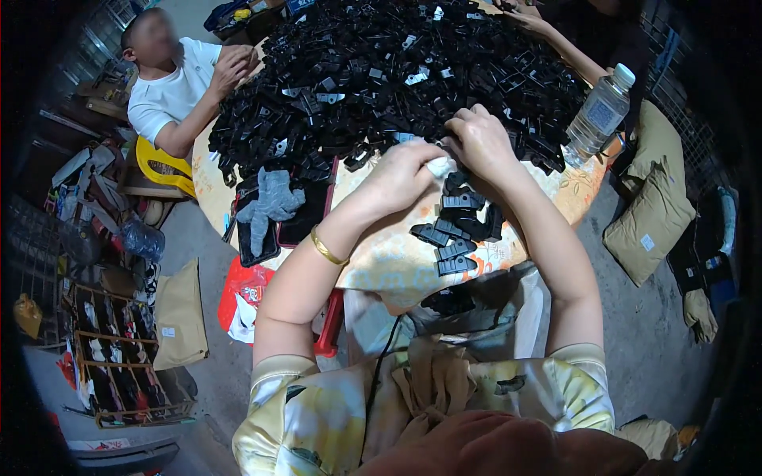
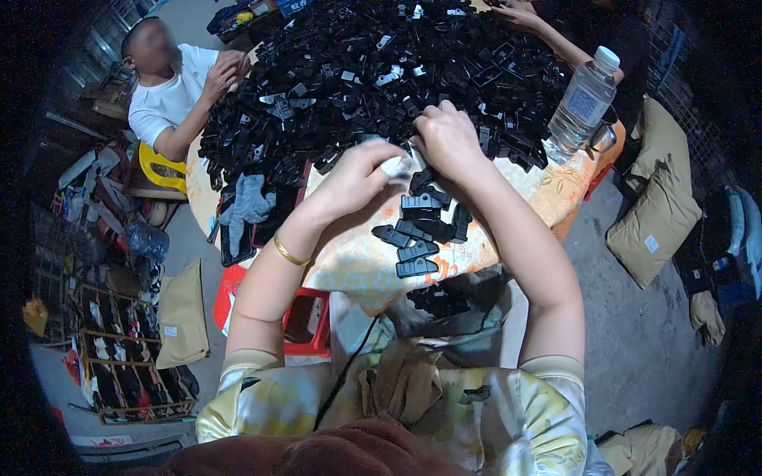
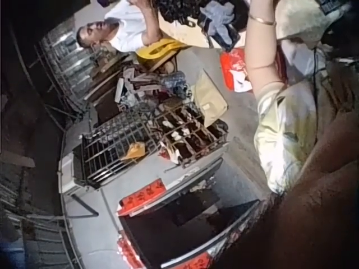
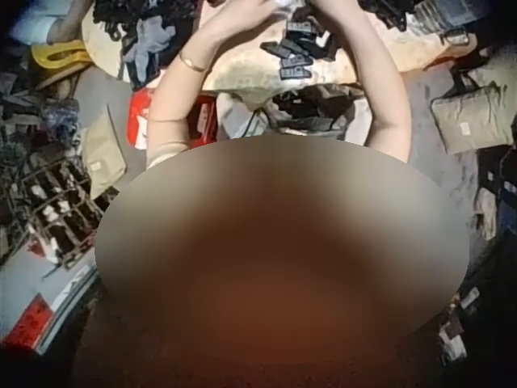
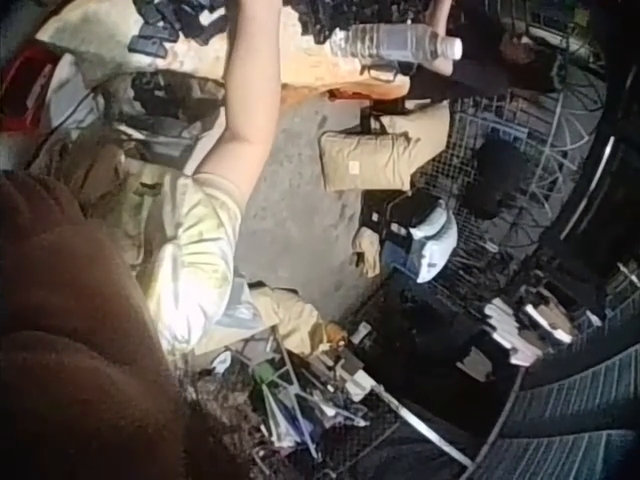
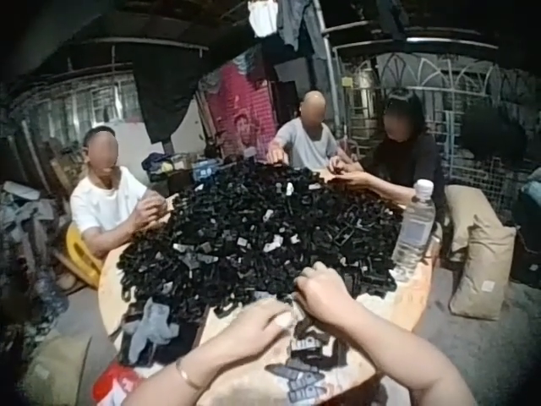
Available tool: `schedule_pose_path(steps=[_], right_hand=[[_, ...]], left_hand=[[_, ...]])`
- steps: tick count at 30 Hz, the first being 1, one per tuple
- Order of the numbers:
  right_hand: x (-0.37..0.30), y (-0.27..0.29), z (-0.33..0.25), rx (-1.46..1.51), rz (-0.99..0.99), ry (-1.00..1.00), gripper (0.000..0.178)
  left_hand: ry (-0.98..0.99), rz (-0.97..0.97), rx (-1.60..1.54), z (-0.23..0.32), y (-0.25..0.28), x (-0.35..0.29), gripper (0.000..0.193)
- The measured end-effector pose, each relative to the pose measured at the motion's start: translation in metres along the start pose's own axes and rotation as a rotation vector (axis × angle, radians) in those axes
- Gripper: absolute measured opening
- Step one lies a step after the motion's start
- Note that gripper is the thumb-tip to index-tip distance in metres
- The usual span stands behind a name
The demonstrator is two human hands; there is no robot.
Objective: Sorting and inspecting small black plastic components on a production table.
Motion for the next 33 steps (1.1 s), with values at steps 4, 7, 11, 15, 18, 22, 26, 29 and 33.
schedule_pose_path(steps=[4, 7, 11, 15, 18, 22, 26, 29, 33], right_hand=[[0.000, -0.001, 0.001, 0.122, -0.003, -0.038, 0.019], [0.002, 0.004, 0.013, 0.244, 0.084, -0.136, 0.016], [0.015, 0.018, 0.003, 0.319, 0.267, 0.143, 0.034], [0.015, -0.001, -0.016, 0.423, 0.081, 0.230, 0.039], [0.018, -0.001, -0.012, 0.362, 0.056, 0.221, 0.034], [0.015, 0.009, 0.009, 0.830, 0.135, -0.163, 0.031], [0.007, 0.016, 0.009, 1.347, 0.130, -0.250, 0.034], [0.003, 0.022, 0.005, 1.429, 0.205, -0.237, 0.033], [0.002, 0.027, 0.000, 1.446, 0.080, -0.101, 0.031]], left_hand=[[-0.045, 0.231, 0.505, -0.007, -0.002, -0.002, 0.025], [-0.048, 0.239, 0.659, -0.010, -0.011, 0.001, 0.024], [-0.092, 0.269, 0.712, -0.008, -0.015, 0.003, 0.019], [-0.127, 0.255, 0.673, -0.013, -0.013, 0.001, 0.017], [-0.129, 0.278, 0.622, -0.009, -0.009, -0.002, 0.018], [-0.059, 0.377, 0.330, -0.009, 0.009, 0.000, 0.026], [0.174, 0.442, -0.173, -0.023, 0.027, 0.002, 0.030], [0.299, 0.450, -1.075, -0.043, 0.020, 0.009, 0.025], [0.225, 0.171, -1.405, -0.033, 0.017, 0.011, 0.023]])
Point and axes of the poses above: each hand's wrist, its own x-axis towards the middle knuckle, its own y-axis out of the back of the hand, z = x × y, the point moved 6 cm from there along x, towards the middle knuckle, and after that the axes turned 6 degrees about -x, right-handed, at the moved point
